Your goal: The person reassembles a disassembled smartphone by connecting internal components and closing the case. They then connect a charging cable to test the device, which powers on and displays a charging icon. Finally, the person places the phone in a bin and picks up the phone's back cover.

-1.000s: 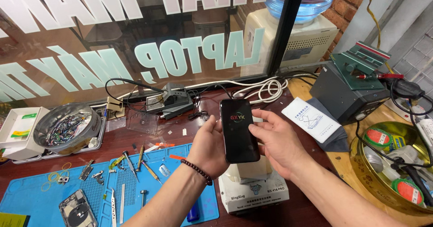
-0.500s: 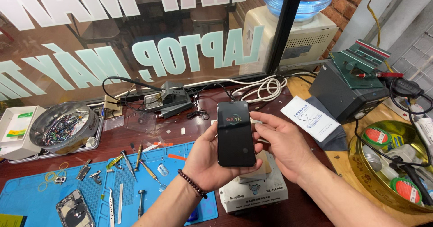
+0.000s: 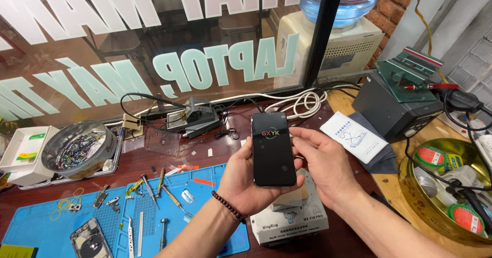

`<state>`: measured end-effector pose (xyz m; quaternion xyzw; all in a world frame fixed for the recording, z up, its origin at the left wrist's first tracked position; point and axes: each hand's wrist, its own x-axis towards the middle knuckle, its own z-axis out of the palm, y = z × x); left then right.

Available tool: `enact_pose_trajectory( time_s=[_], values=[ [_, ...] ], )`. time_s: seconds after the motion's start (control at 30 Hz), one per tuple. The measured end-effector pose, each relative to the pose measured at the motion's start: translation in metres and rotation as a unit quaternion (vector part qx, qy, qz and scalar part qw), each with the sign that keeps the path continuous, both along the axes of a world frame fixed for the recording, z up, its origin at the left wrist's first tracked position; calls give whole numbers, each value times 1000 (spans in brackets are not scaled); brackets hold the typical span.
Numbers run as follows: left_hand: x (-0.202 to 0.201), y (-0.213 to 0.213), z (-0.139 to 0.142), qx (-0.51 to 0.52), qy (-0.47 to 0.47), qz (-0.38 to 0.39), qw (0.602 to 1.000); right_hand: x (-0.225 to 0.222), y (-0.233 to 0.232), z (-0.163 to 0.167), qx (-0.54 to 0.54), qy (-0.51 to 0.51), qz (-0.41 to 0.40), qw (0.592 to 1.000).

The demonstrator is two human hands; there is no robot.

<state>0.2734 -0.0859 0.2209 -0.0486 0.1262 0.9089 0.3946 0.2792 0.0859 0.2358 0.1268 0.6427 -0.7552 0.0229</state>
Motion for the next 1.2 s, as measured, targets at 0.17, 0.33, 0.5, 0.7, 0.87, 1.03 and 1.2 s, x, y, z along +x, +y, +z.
enact_pose_trajectory(
  time_s=[0.17, 0.33, 0.5, 0.7, 0.87, 1.03, 1.2],
  values=[
    [3, 3, -6, 13, 3, 10, 1000, 3, -3, -7, 0, 27, 20, 999],
    [8, 7, -10, 1, 5, 35, 999, 6, -7, -9, 37, 46, 26, 998],
    [9, 3, -8, 26, 11, 32, 999, 7, -10, -5, 67, 44, 40, 996],
    [15, 3, -3, -16, -16, 58, 998, 11, -16, 5, 82, 26, 43, 995],
    [14, 3, -2, -37, -18, 68, 997, 11, -17, 10, 75, 17, 70, 995],
    [15, 2, -5, -35, 5, 71, 997, 12, -17, 8, 86, 4, 84, 993],
    [14, 1, -2, -30, 11, 67, 997, 13, -17, 13, 52, 38, 115, 991]
  ],
)
